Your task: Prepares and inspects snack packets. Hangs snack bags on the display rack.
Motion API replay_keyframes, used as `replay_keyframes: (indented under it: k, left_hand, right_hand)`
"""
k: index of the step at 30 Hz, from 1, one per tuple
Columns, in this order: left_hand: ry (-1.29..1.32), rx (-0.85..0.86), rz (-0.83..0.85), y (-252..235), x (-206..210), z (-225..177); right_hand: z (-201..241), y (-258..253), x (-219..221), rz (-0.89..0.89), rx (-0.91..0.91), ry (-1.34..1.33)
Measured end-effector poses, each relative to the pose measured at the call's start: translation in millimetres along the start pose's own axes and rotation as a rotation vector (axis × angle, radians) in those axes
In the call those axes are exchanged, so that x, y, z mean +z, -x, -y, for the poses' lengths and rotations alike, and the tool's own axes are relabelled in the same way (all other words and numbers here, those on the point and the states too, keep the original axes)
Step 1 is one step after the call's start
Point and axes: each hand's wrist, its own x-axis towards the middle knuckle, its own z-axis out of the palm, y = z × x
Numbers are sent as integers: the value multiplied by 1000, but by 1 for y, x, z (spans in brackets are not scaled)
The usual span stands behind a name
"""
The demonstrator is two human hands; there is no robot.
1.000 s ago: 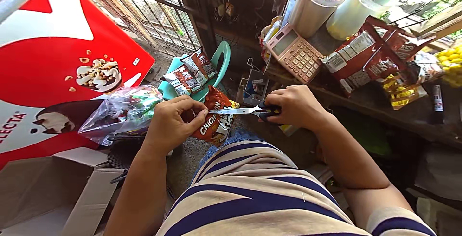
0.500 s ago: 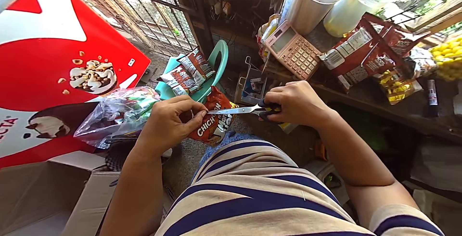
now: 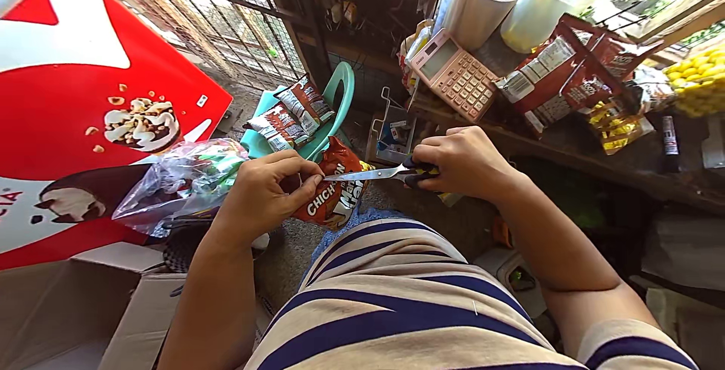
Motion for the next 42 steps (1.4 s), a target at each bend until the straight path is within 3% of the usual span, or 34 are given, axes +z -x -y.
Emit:
replay_keyframes:
  k: [13, 42]
  left_hand:
    - [-14, 133, -92, 2, 2, -10]
    - [-132, 258, -167, -8, 5, -23]
  right_hand:
    - [9, 8, -11, -33, -40, 89]
    - [1, 8, -34, -27, -74, 114]
